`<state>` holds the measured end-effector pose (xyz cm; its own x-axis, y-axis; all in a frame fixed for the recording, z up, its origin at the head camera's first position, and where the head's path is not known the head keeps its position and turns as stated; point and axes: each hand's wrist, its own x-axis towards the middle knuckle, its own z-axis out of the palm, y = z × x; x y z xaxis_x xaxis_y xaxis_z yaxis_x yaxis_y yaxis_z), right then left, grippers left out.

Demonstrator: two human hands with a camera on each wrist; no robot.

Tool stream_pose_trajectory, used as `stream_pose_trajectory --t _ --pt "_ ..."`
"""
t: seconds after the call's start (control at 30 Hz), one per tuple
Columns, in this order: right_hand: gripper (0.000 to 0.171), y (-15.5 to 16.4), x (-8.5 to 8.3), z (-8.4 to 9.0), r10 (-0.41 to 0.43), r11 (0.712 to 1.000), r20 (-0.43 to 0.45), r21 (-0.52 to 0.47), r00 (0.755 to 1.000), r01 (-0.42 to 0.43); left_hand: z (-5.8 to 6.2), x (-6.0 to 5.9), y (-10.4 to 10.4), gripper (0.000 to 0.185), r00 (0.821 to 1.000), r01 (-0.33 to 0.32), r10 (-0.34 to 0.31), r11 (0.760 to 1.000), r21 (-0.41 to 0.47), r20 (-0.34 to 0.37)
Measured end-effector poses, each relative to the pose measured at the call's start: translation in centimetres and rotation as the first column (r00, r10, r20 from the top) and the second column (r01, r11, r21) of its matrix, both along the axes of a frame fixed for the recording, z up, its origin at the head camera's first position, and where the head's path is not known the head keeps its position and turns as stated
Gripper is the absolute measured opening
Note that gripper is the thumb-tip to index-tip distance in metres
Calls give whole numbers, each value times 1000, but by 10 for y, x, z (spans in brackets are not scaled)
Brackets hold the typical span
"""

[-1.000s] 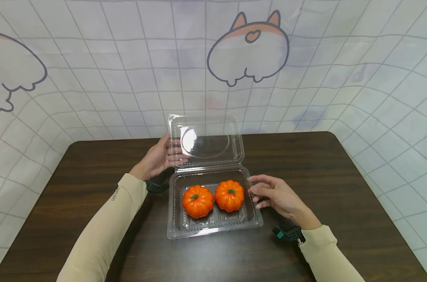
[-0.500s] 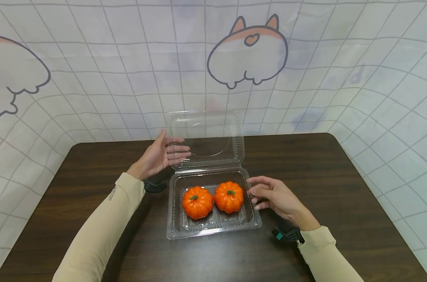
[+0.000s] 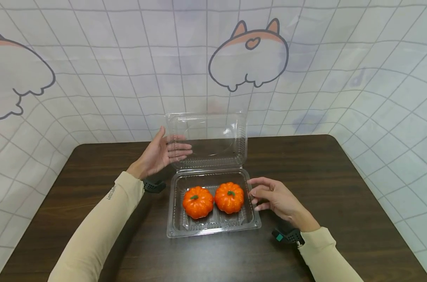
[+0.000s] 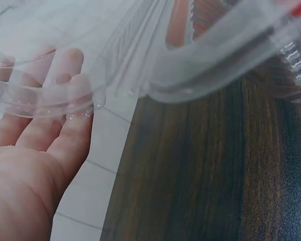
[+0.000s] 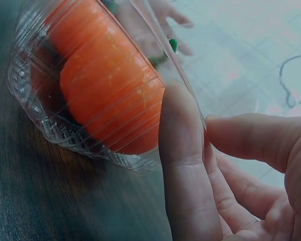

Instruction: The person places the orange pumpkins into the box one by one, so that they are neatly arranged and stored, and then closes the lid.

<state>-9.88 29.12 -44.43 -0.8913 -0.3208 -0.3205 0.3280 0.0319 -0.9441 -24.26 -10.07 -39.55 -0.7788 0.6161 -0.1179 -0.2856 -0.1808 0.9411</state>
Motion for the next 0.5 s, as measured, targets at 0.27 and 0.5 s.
stream_pose_trajectory --t 0.27,0.5 --pt "50 -1 2 -1 1 1000 -14 -13 1000 -2 11 3 1 89 994 31 -36 999 -45 -101" --pt "50 -3 2 0 -5 1000 -16 -19 1000 5 23 3 2 87 988 32 -45 996 -87 -148"
